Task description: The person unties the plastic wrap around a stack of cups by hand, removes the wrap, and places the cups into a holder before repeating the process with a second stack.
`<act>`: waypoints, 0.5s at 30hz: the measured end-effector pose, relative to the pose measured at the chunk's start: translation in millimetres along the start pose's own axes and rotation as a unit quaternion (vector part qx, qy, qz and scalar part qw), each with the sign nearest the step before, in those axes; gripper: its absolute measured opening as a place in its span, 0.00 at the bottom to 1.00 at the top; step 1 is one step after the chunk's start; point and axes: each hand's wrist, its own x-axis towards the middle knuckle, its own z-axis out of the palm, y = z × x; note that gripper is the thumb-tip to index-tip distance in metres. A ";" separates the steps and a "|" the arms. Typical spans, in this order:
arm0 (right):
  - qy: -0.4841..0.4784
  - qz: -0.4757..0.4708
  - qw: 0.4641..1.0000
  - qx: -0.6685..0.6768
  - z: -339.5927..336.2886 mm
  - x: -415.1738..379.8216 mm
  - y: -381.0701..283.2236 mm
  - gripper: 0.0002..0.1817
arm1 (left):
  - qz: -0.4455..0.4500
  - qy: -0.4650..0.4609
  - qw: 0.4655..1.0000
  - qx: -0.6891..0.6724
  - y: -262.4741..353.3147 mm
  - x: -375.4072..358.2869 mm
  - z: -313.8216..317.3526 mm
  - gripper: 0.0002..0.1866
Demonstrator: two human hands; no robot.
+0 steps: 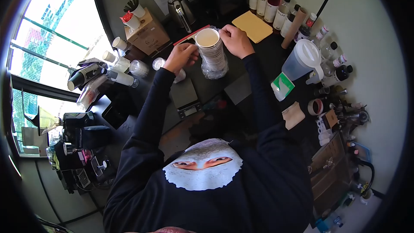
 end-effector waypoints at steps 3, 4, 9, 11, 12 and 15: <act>0.031 -0.035 0.999 0.008 -24.0 12.1 -36.3 0.14 | 0.174 0.142 0.968 0.109 31.8 -3.4 -18.7 0.14; 0.035 -0.073 0.995 0.054 -34.2 19.8 -49.6 0.14 | 0.215 0.170 0.955 0.115 60.7 -17.4 -23.4 0.14; 0.031 -0.169 0.976 0.136 -89.5 64.4 -135.4 0.11 | 0.277 0.123 0.950 0.080 181.6 -60.0 -51.3 0.11; 0.072 -0.204 0.962 0.169 -101.7 67.6 -188.4 0.12 | 0.341 0.093 0.933 0.067 209.7 -56.1 -69.0 0.13; 0.071 -0.215 0.957 0.180 -110.0 71.7 -206.4 0.12 | 0.389 0.094 0.915 0.043 224.2 -57.4 -70.8 0.13; 0.065 -0.255 0.941 0.214 -132.2 84.4 -251.9 0.13 | 0.462 0.155 0.873 -0.019 282.7 -95.9 -42.6 0.08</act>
